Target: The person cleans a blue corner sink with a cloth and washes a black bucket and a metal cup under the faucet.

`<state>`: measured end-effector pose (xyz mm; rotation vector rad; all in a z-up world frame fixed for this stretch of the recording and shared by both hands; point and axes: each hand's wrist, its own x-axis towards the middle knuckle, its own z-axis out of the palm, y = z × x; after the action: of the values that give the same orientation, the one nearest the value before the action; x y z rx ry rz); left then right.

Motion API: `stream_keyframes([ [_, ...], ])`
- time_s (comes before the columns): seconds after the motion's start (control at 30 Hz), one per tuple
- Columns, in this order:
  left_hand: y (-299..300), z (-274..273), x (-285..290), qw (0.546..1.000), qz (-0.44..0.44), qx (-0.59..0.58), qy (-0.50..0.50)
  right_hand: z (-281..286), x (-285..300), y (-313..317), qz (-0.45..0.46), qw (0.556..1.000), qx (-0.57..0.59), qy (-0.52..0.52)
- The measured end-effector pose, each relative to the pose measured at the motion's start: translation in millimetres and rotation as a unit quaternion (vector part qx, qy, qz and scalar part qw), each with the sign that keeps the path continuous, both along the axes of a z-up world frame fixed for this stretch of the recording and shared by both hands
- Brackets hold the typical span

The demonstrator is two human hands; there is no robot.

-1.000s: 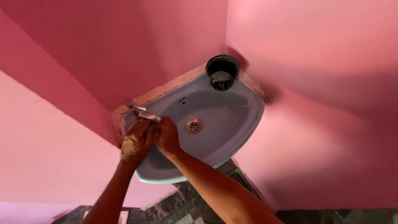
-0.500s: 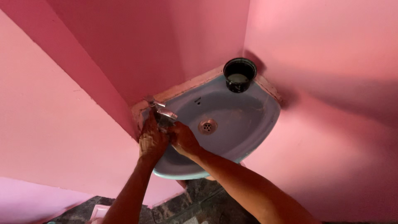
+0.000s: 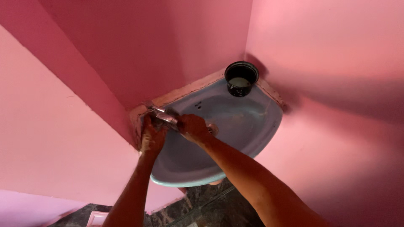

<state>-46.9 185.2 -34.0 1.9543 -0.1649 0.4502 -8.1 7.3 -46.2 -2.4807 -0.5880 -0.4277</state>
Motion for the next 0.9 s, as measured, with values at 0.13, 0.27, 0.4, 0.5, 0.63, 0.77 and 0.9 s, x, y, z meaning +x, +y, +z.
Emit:
stream_keyframes([
  [0.13, 9.1, 7.9, -1.6, 0.999, 0.024, 0.030, 0.012, -8.6, -8.7, 19.4, -0.010, 1.000, -0.001, 0.013],
  [0.27, -1.1, -5.2, 0.1, 0.999, 0.038, 0.021, -0.026, -20.3, 0.9, 7.4, -0.043, 0.997, 0.058, -0.013],
  [0.4, 1.1, 2.6, -3.1, 0.996, 0.066, 0.050, 0.021, -2.3, 3.9, -7.4, -0.076, 0.994, 0.074, -0.009],
  [0.5, -6.0, 18.1, -7.7, 0.995, 0.073, 0.058, 0.026, -3.5, -5.2, -0.4, -0.022, 0.999, 0.030, -0.009],
  [0.63, -10.7, 30.6, -12.1, 0.992, 0.091, 0.066, 0.064, -12.8, 4.1, 9.1, 0.057, 0.997, 0.059, -0.002],
  [0.77, -8.9, 21.2, -10.9, 0.997, 0.061, 0.001, 0.046, -17.6, 11.9, 1.7, 0.075, 0.991, 0.108, 0.014],
  [0.9, 7.7, -5.5, 4.0, 0.934, -0.081, -0.340, 0.078, -5.8, 0.5, 13.5, 0.079, 0.911, 0.320, 0.247],
])
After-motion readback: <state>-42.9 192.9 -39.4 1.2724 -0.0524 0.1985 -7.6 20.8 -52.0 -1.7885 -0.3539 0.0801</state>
